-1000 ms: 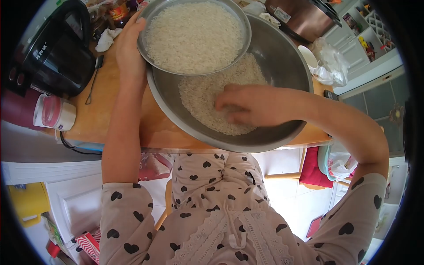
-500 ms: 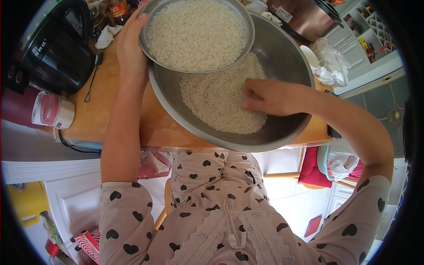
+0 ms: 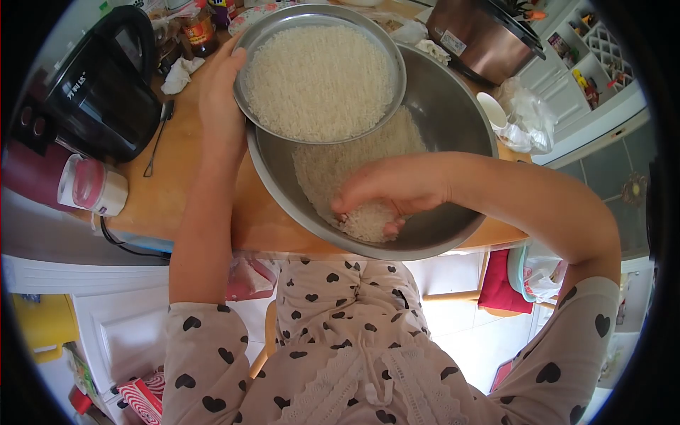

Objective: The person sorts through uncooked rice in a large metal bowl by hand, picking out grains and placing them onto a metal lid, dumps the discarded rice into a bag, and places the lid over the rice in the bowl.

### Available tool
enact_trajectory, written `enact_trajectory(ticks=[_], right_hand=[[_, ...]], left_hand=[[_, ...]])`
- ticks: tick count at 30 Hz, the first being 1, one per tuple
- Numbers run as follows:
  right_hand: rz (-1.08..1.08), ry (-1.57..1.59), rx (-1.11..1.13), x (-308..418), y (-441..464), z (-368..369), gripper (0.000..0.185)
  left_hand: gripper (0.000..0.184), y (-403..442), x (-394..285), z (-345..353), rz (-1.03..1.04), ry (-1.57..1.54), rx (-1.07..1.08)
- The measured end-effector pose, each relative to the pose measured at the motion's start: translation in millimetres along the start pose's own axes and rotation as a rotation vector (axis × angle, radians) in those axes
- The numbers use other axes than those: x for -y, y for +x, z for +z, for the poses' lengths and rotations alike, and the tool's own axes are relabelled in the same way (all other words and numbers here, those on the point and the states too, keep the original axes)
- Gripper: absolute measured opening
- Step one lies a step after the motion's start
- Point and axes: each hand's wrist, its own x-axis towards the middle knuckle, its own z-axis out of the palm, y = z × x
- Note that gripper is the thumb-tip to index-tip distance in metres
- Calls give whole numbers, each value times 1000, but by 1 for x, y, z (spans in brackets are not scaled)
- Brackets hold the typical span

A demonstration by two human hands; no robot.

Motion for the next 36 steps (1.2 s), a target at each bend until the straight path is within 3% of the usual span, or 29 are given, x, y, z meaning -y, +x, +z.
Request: enact_trajectory(ticks=[6, 19, 22, 25, 32, 36], right_hand=[[6, 55, 212, -1, -28, -30, 35], [-219, -212, -157, 83, -73, -37, 32], [-368, -294, -300, 99, -63, -29, 37], [-549, -228, -351, 110, -51, -31, 40], [-604, -92, -328, 130, -85, -56, 44], [-614, -314, -336, 110, -103, -77, 43]], left_hand=[[44, -2, -4, 5, -13, 18, -43], [45, -1, -4, 4, -20, -38, -28], [45, -1, -5, 5, -19, -39, -28], [44, -2, -6, 6, -21, -27, -29], [43, -5, -11, 9, -23, 1, -42], [43, -5, -11, 9, -15, -18, -32]])
